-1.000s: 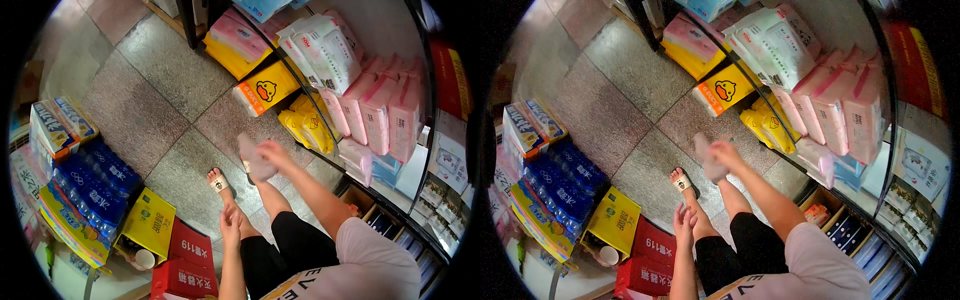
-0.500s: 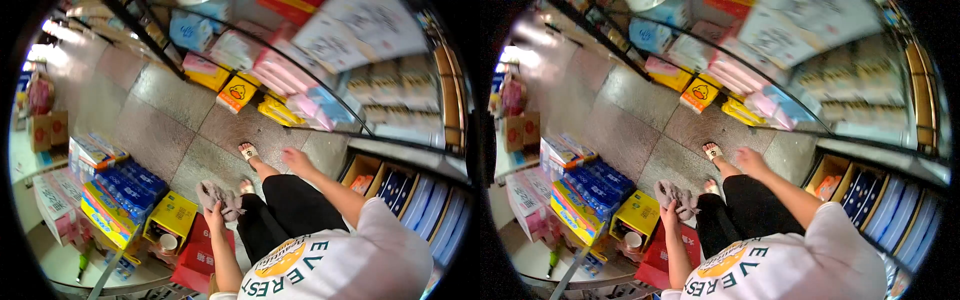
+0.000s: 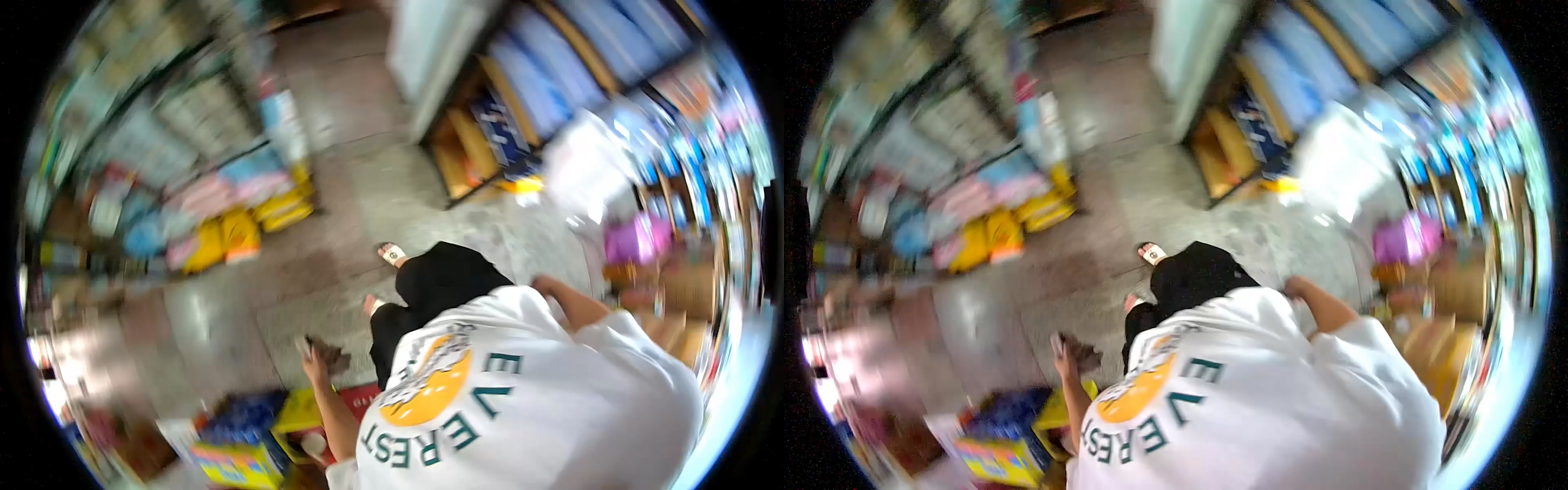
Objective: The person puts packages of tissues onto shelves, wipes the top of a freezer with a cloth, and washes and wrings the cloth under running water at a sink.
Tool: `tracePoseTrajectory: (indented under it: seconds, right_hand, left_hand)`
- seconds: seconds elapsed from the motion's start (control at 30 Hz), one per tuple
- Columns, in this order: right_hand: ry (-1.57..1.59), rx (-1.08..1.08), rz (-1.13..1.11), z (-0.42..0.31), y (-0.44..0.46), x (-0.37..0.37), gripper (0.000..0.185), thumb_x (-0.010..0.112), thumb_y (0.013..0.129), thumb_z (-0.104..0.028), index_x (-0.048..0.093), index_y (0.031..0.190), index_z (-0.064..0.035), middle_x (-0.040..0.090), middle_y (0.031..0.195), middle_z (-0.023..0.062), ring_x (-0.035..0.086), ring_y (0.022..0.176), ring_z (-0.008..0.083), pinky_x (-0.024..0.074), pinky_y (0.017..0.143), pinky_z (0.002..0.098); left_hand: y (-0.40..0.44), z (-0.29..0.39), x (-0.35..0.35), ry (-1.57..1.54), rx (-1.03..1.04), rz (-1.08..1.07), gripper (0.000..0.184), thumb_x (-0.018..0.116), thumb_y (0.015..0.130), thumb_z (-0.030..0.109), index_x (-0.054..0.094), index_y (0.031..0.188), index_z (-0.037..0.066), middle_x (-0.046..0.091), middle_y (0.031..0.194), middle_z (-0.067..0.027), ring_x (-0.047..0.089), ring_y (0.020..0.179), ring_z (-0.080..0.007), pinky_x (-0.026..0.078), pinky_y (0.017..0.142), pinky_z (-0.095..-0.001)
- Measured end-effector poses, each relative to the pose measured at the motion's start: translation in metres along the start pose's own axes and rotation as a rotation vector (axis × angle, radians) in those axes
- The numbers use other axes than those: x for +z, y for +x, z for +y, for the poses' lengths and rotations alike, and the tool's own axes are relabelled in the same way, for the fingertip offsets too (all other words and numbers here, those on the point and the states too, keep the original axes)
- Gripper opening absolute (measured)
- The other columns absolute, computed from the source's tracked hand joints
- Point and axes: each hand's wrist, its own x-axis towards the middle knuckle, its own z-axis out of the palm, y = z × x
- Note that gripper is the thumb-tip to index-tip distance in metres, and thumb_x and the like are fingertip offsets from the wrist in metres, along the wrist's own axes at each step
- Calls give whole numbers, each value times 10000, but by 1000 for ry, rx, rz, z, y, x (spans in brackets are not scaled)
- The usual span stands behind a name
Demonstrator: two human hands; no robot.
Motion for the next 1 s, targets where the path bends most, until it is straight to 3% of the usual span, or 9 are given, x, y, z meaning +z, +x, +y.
tracePoseTrajectory:
  seconds: [0.03,0.2,0.43,0.47,0.5,0.6,0.77,0.83,1.0]
  right_hand:
    - [283,184,103,-40,-53,-34,345,561,709,-358,647,725,-24,626,743,132,579,698,253,441,654,386]
    - [575,106,352,-15,-67,-59,386,456,781,-371,635,788,-29,626,644,100,599,641,249,464,649,372]
    - [716,134,518,164,-8,-34,333,504,777,-315,624,880,-22,633,742,139,605,732,268,468,701,362]
    - [698,145,581,195,2,-27,337,510,775,-311,616,905,-18,629,800,151,599,773,280,463,725,366]
    - [679,149,632,224,13,-17,344,515,773,-306,608,931,-14,625,857,164,593,815,292,457,750,369]
    - [925,198,555,281,9,14,326,531,777,-260,591,963,0,621,891,154,592,837,287,465,735,363]
    - [1592,101,362,317,0,57,387,585,748,-320,591,952,9,623,786,125,596,675,199,468,633,304]
    - [1829,-165,306,311,6,55,502,611,739,-356,518,1099,-18,604,901,112,576,771,179,475,648,320]
    - [2414,-570,-199,314,-40,24,847,626,744,-418,71,1358,-240,331,1287,93,452,1089,241,466,756,399]
  left_hand:
    - [48,-81,-25,183,-157,57,495,525,802,225,406,1171,-83,518,1094,-190,530,978,-291,445,775,-365]
    - [-1,-52,55,409,-204,-69,484,519,797,204,406,1174,-78,520,1092,-185,530,977,-284,444,776,-363]
    - [-43,-26,259,698,-59,-97,471,511,789,176,408,1178,-69,523,1090,-178,529,975,-273,442,777,-359]
    - [-29,-42,283,619,5,-162,290,520,743,188,528,947,-18,535,764,-47,472,608,-134,386,531,-256]
    - [-29,-54,318,574,36,-220,246,525,734,172,534,899,-11,533,751,-43,471,606,-131,385,534,-257]
    - [-13,-84,380,922,157,-367,464,549,697,122,460,1123,-37,533,1051,-172,527,943,-270,420,760,-347]
    - [-128,-77,562,1148,299,-390,460,648,672,178,472,1030,-50,543,985,-173,526,928,-254,412,787,-345]
    - [-162,-93,613,1116,508,-577,481,675,663,214,459,1008,-43,546,953,-179,540,883,-262,427,757,-356]
    - [-283,-129,741,1060,356,-1212,546,676,701,293,415,1086,7,537,1001,-153,523,926,-249,429,774,-340]
